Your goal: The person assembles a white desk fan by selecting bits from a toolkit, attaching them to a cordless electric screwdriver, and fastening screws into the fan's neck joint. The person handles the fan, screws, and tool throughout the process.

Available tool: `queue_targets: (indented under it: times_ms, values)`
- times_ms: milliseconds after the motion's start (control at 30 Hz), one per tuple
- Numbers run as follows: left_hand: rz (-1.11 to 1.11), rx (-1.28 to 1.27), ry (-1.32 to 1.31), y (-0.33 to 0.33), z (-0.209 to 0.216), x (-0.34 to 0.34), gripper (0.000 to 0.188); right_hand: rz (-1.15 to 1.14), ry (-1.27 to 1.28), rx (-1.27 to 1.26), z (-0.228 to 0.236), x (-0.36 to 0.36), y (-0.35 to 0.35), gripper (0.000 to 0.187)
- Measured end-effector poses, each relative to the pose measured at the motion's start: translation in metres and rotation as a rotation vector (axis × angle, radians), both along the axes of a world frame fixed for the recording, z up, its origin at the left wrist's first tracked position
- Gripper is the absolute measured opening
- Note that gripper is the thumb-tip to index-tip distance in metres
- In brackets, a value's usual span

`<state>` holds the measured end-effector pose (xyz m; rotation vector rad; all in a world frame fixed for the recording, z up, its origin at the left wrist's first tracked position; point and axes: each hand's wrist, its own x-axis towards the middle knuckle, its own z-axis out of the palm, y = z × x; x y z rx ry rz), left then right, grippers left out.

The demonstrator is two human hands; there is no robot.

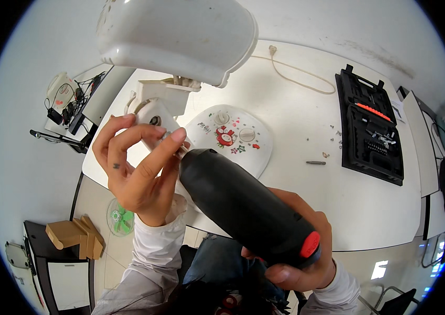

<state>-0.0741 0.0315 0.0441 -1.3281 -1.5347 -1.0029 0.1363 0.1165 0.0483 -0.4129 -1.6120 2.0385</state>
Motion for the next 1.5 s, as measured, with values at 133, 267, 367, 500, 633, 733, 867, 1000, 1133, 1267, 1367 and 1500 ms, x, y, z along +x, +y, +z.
queue_targets:
  times_ms: [133, 267, 367, 500, 633, 733, 867, 1000, 1133, 1267, 1367, 1500]
  values:
    - [-0.040, -0.019, -0.122, -0.005, 0.007, 0.005, 0.052, -0.001, 0.017, -0.055, -0.001, -0.003, -0.002, 0.096]
    - [-0.126, 0.033, -0.204, -0.004, 0.006, 0.009, 0.050, -0.035, 0.014, -0.179, -0.003, -0.004, -0.007, 0.105]
    - [-0.298, 0.107, -0.337, -0.005, 0.001, 0.027, 0.049, -0.101, -0.078, -0.164, 0.006, 0.009, -0.002, 0.110]
    - [-0.678, 0.185, -0.756, 0.001, -0.001, 0.061, 0.051, -0.097, 0.105, -0.049, -0.014, 0.050, 0.015, 0.090]
    - [-0.987, 0.220, -1.346, 0.038, -0.026, 0.091, 0.047, -0.280, -0.164, 0.185, 0.031, 0.053, 0.033, 0.077]
    - [-1.230, 0.438, -1.975, 0.077, -0.043, 0.106, 0.041, -0.165, -0.517, 0.450, 0.058, 0.044, 0.070, 0.057]
    - [-1.266, 0.446, -2.316, 0.109, -0.075, 0.113, 0.035, 0.011, -0.961, 0.656, 0.086, 0.009, 0.100, 0.046]
    - [-1.248, 0.419, -2.427, 0.114, -0.096, 0.108, 0.036, 0.222, -1.107, 0.788, 0.093, -0.018, 0.120, 0.052]
    - [-1.278, 0.358, -2.423, 0.111, -0.103, 0.100, 0.033, 0.175, -1.120, 0.753, 0.091, -0.019, 0.127, 0.055]
    - [-1.246, 0.336, -2.396, 0.111, -0.101, 0.101, 0.036, 0.236, -0.973, 0.575, 0.082, -0.007, 0.142, 0.057]
    - [-1.242, 0.339, -2.437, 0.113, -0.101, 0.100, 0.035, 0.201, -0.935, 0.453, 0.080, 0.008, 0.149, 0.056]
    - [-1.259, 0.382, -2.472, 0.115, -0.098, 0.101, 0.033, 0.172, -0.948, 0.456, 0.074, 0.012, 0.150, 0.054]
